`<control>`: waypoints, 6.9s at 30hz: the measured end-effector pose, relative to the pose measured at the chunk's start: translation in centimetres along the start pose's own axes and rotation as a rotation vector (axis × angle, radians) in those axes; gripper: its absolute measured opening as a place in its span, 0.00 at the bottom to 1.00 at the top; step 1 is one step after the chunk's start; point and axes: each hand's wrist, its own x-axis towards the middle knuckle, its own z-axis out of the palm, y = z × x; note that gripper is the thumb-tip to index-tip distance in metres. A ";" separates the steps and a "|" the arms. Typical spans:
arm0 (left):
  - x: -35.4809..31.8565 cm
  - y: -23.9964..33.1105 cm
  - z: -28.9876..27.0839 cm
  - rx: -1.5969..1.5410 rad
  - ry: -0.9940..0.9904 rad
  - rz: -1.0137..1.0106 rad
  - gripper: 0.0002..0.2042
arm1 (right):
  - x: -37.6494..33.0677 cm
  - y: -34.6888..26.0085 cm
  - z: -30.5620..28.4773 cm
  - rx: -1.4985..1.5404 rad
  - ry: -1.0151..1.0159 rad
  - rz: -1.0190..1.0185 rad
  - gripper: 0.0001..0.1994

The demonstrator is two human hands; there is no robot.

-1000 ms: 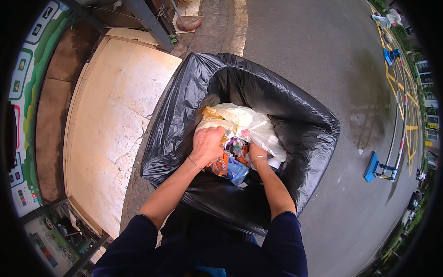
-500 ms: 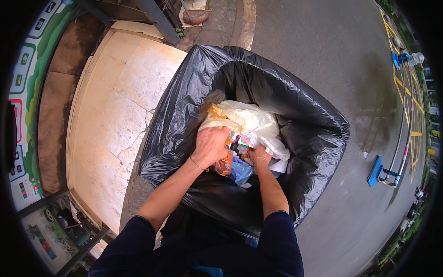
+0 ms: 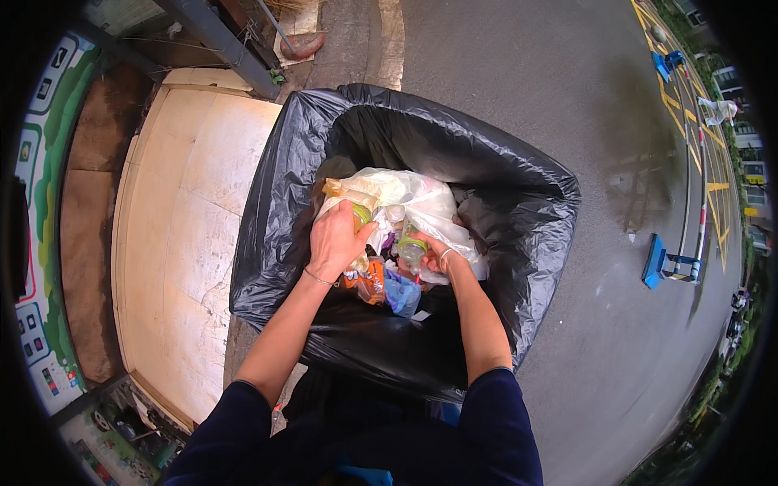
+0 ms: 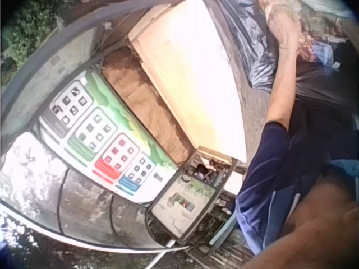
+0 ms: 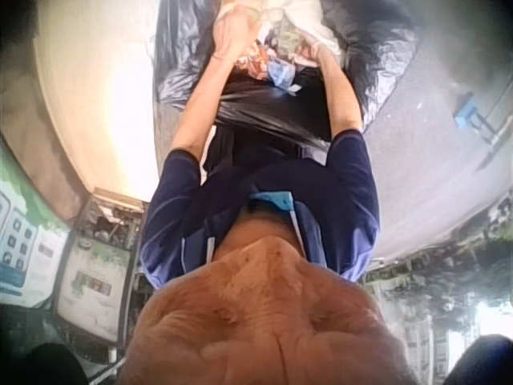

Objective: The person sorts recyclable items from a black trash bag, including cans, plastic bottles, and paper packaging, placing them into a blue collection bag. The person then uses a mop to clean the tiled floor of the recycling station and repositions the blue and grey bins.

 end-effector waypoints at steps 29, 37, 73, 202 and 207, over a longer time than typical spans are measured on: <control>-4.5 -2.9 -5.6 -1.272 -1.277 -0.611 0.25 | -18.8 7.5 9.2 0.230 -0.240 -0.603 0.24; -10.4 -0.4 -10.0 -1.470 -1.029 -0.491 0.35 | -20.1 8.2 12.8 0.251 -0.205 -0.667 0.30; -17.5 -1.5 -10.8 -1.868 -0.298 -0.271 0.40 | -5.8 5.4 0.8 -0.530 1.002 -0.739 0.05; -1.1 0.2 -20.6 -1.641 -0.906 0.603 0.46 | -28.4 6.9 12.4 -0.101 0.515 -1.249 0.15; -1.4 2.6 -21.6 -1.158 -0.979 0.672 0.45 | -29.0 7.3 12.1 -0.265 0.239 -1.181 0.13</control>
